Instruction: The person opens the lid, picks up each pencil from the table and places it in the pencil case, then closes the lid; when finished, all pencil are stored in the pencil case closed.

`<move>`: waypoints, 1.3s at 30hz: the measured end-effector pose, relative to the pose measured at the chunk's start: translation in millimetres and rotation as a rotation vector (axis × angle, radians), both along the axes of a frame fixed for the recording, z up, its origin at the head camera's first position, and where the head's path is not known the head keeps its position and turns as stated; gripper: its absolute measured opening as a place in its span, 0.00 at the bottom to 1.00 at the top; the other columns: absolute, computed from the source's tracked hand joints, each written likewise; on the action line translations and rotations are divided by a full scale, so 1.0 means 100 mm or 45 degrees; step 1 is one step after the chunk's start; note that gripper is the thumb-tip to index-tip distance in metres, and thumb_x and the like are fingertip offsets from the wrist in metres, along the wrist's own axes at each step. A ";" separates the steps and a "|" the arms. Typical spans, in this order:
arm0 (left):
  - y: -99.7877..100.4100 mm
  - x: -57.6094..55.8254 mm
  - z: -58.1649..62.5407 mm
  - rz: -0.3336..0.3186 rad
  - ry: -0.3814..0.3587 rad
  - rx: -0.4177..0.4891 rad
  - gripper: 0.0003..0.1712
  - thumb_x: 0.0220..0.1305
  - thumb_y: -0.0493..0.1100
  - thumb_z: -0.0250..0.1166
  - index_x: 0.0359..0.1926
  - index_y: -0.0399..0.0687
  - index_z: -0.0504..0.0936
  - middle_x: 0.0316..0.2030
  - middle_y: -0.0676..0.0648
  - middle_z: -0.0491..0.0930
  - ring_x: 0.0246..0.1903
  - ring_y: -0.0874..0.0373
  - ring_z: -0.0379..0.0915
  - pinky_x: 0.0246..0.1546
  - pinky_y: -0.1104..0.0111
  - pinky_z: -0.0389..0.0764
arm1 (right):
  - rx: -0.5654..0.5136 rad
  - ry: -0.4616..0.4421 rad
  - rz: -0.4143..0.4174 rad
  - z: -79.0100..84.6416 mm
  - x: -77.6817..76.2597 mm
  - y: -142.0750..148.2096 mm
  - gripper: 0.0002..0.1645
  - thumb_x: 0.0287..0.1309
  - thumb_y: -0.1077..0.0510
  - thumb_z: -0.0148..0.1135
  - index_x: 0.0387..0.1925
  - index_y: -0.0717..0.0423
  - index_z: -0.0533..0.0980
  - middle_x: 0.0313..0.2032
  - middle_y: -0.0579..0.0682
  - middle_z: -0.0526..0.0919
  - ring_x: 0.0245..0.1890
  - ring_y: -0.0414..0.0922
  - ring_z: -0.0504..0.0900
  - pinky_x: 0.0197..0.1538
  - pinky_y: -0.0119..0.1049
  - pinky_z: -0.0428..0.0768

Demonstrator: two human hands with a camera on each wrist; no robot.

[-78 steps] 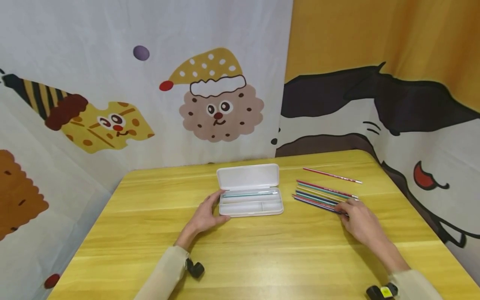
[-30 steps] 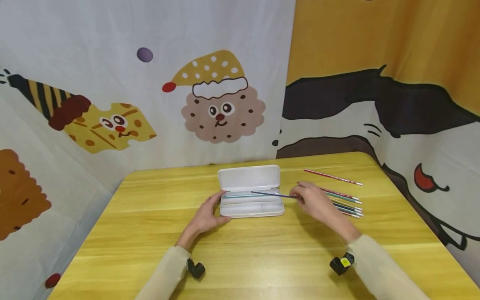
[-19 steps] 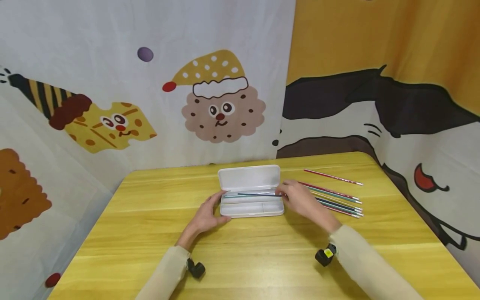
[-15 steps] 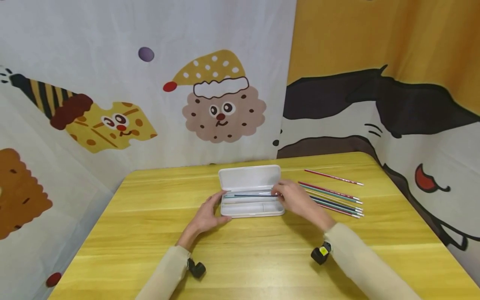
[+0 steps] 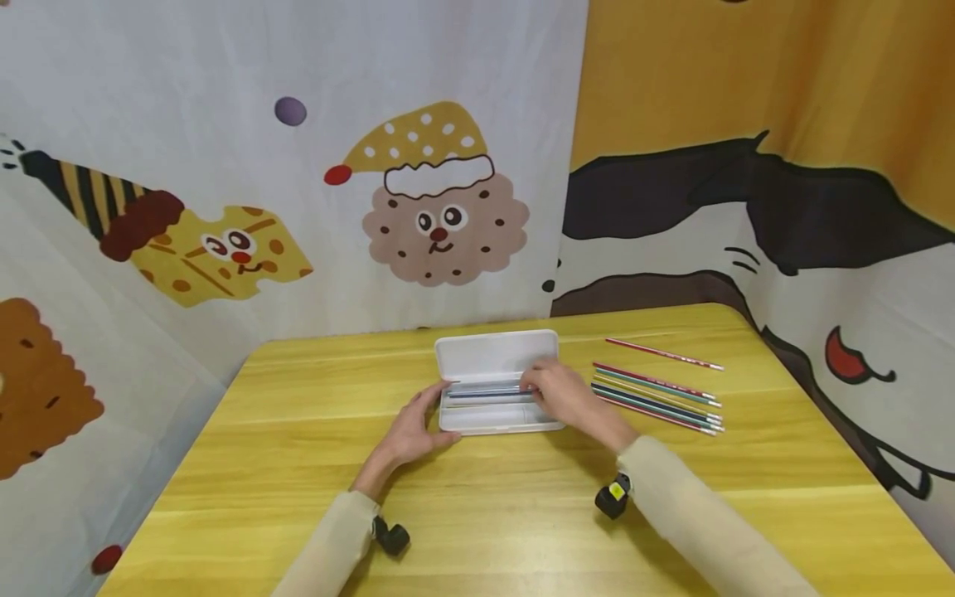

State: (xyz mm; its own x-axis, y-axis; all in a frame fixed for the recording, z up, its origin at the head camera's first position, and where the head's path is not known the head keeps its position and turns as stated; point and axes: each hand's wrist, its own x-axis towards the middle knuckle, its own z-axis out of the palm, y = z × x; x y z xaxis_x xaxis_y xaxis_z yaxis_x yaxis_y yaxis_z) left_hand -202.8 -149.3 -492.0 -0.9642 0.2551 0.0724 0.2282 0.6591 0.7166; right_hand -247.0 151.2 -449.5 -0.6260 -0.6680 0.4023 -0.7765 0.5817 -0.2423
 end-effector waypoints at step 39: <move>0.00 -0.01 -0.02 -0.022 0.043 -0.018 0.53 0.49 0.50 0.79 0.75 0.57 0.63 0.71 0.42 0.64 0.70 0.35 0.54 0.65 0.38 0.60 | -0.208 -0.020 -0.291 0.00 0.28 0.85 0.13 0.49 0.75 0.69 0.39 0.63 0.83 0.37 0.54 0.82 0.35 0.51 0.81 0.36 0.48 0.83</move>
